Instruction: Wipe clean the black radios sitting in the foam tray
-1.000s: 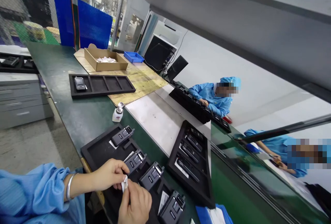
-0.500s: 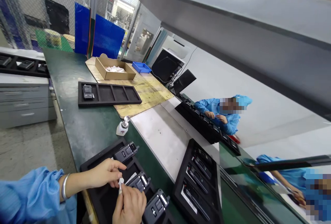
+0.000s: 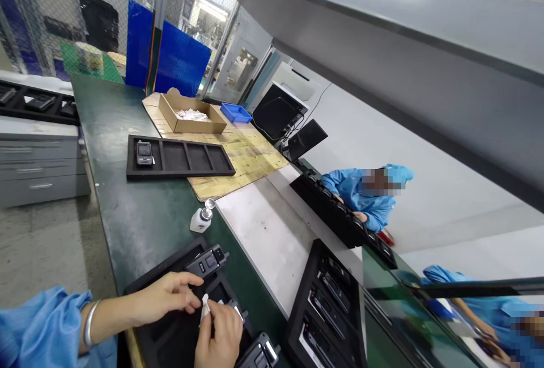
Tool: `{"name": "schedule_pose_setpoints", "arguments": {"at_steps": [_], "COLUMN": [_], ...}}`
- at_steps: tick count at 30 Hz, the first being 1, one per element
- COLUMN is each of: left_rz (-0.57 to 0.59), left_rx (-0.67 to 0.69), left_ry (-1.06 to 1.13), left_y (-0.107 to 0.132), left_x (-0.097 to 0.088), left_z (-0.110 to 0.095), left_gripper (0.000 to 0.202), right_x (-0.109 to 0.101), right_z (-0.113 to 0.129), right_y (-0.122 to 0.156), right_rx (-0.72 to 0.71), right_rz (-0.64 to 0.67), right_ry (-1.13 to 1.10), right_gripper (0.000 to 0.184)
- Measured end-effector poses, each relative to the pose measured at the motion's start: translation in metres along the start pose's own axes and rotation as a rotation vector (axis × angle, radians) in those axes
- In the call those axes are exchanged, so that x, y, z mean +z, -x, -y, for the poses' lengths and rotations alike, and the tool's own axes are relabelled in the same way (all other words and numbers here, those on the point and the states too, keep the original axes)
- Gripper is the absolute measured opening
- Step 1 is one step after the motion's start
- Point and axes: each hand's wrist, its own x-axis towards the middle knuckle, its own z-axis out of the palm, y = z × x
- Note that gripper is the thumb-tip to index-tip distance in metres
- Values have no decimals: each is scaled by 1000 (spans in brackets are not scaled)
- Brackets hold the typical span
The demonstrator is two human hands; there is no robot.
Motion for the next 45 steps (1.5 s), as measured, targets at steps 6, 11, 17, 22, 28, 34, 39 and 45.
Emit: {"name": "schedule_pose_setpoints", "arguments": {"at_steps": [6, 11, 17, 22, 28, 34, 39, 45], "left_rz": [-193, -203, -205, -221, -208, -217, -201, -249], "left_rx": [483, 492, 462, 449, 462, 474, 464, 457], "left_ry": [-749, -867, -898, -914, -925, -970, -974, -757], "left_y": [7, 6, 6, 6, 0, -5, -2, -7], "left_x": [-24, -26, -23, -22, -22, -22, -22, -33], "left_z": [17, 22, 21, 21, 28, 31, 31, 18], "left_gripper": [26, 28, 26, 24, 23, 23, 24, 22], "right_x": [7, 56, 86, 88, 92, 95, 97, 64], "right_z": [-13, -9, 0, -3, -5, -7, -6, -23], "right_y": [-104, -181, -209, -211, -213, -211, -214, -202], "right_rx": [-17, 44, 42, 37, 4, -53, -73, -101], "right_rz": [92, 293, 406, 457, 486, 449, 466, 259], "right_ry": [-21, 122, 177, 200, 235, 250, 246, 163], "right_gripper": [15, 13, 15, 16, 20, 20, 21, 34]}}
